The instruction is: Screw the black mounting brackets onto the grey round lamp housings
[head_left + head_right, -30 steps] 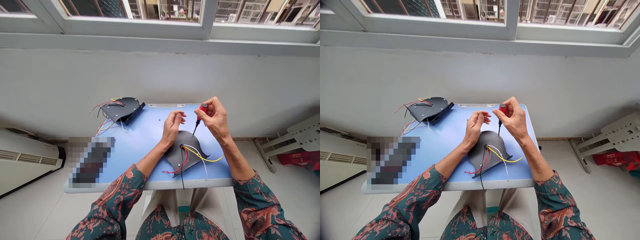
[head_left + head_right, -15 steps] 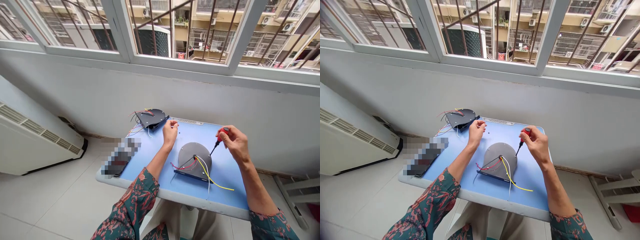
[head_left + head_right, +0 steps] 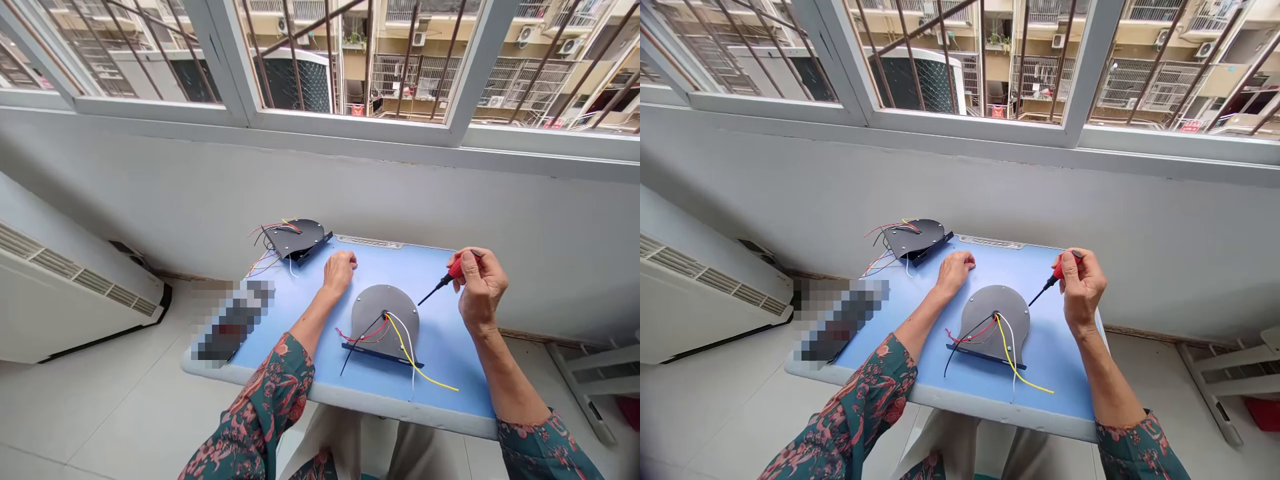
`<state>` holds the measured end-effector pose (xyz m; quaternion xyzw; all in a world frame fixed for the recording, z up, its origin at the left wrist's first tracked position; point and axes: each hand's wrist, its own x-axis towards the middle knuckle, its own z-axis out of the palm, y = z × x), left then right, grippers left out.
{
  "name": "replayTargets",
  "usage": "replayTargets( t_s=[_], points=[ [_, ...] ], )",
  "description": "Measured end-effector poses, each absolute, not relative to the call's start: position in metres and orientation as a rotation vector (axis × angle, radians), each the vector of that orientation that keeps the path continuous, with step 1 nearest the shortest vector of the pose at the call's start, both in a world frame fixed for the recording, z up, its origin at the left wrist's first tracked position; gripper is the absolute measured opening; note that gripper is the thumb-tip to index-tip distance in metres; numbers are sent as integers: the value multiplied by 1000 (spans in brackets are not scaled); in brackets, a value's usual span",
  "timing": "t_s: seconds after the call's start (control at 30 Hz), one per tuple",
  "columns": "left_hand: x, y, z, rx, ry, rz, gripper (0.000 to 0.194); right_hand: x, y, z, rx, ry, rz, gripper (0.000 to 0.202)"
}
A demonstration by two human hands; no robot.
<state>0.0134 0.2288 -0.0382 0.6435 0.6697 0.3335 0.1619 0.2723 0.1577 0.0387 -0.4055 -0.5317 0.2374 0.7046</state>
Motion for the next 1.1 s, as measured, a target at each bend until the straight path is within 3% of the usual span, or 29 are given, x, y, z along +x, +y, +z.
replayTargets(
  t_s=[0.13, 0.37, 1.1],
  points=[
    [28, 224, -32, 1863, 1740, 1016, 17, 268, 159, 37, -895, -1148, 522, 30],
    [59, 202, -18, 1451, 1031, 1178, 8, 257, 157, 30, -814, -1183, 545, 29],
    [59, 193, -22, 1595, 967, 1307, 9, 259, 149, 36, -789, -1172, 503, 24]
  ],
)
